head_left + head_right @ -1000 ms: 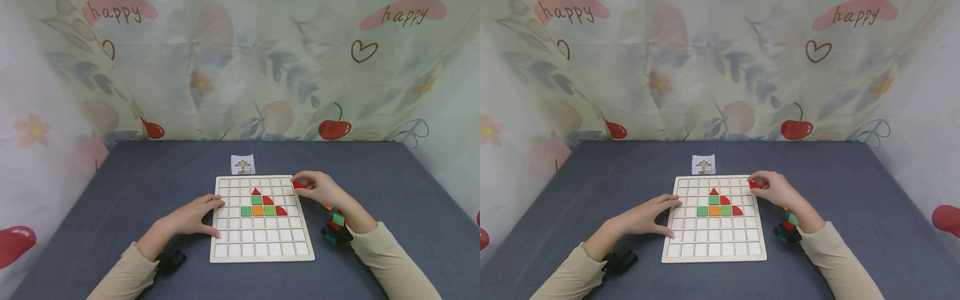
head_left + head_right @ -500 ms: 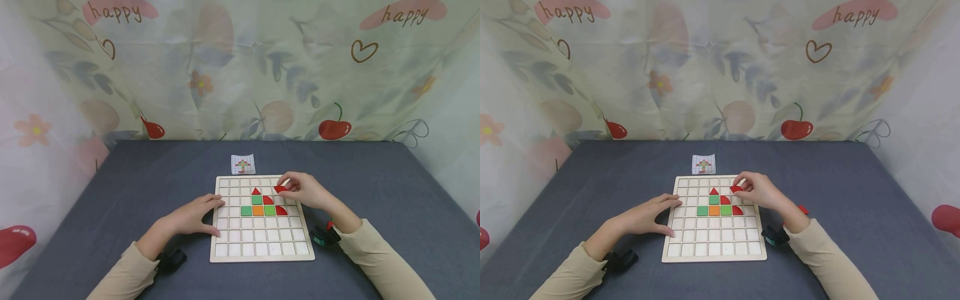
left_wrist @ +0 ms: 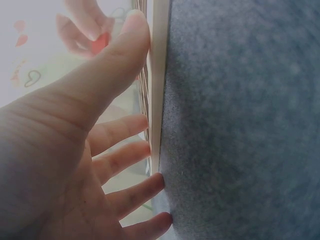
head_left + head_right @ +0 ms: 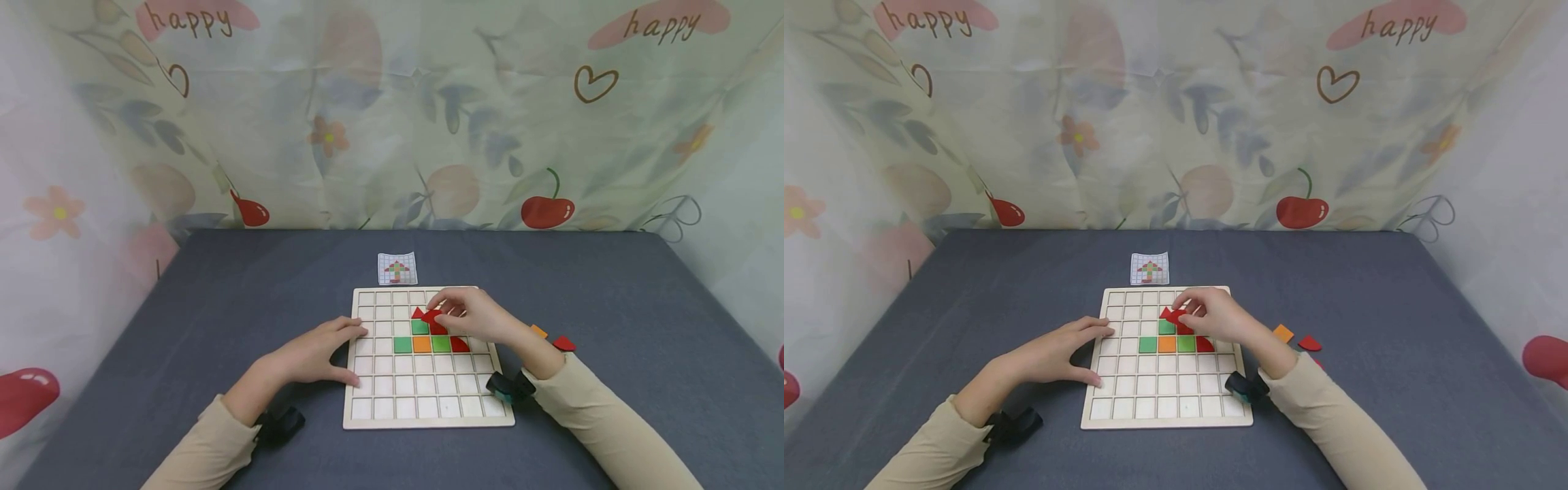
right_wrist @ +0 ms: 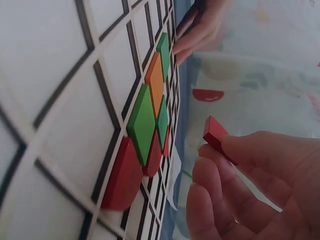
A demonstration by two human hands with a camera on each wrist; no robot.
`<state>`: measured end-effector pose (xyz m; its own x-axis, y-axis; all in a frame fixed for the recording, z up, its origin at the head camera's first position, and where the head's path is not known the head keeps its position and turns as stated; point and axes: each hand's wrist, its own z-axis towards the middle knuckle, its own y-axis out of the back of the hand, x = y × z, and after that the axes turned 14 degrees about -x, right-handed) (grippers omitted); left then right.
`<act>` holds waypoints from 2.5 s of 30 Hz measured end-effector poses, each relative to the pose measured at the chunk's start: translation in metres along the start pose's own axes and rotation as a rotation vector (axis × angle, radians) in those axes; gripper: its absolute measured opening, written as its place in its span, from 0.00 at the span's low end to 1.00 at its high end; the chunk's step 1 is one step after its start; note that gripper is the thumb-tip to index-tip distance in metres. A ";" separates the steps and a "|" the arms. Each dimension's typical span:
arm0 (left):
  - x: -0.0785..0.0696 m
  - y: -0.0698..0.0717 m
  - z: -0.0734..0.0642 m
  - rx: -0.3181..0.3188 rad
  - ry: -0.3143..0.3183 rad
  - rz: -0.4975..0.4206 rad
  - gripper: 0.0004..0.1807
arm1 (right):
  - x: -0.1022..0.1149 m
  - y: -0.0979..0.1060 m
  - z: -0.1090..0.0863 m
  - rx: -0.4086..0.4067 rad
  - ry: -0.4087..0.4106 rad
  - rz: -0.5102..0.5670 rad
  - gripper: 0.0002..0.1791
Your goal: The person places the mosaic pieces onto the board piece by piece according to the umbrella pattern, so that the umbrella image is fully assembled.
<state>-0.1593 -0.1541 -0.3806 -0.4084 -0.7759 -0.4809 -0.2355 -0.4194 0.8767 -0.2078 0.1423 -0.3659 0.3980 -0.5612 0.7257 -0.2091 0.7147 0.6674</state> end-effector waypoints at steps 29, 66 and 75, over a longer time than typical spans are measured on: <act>-0.001 0.000 0.000 -0.034 -0.036 0.018 0.46 | 0.015 -0.032 0.023 0.098 0.050 -0.098 0.07; 0.000 -0.001 0.000 -0.042 -0.036 0.021 0.45 | 0.019 -0.042 0.030 0.099 0.109 -0.251 0.07; 0.001 -0.002 0.001 -0.043 -0.038 0.028 0.45 | 0.018 -0.033 0.028 0.099 0.065 -0.209 0.08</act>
<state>-0.1598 -0.1534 -0.3824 -0.4481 -0.7692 -0.4556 -0.1855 -0.4185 0.8891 -0.2189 0.0966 -0.3702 0.4976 -0.6624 0.5600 -0.2019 0.5395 0.8174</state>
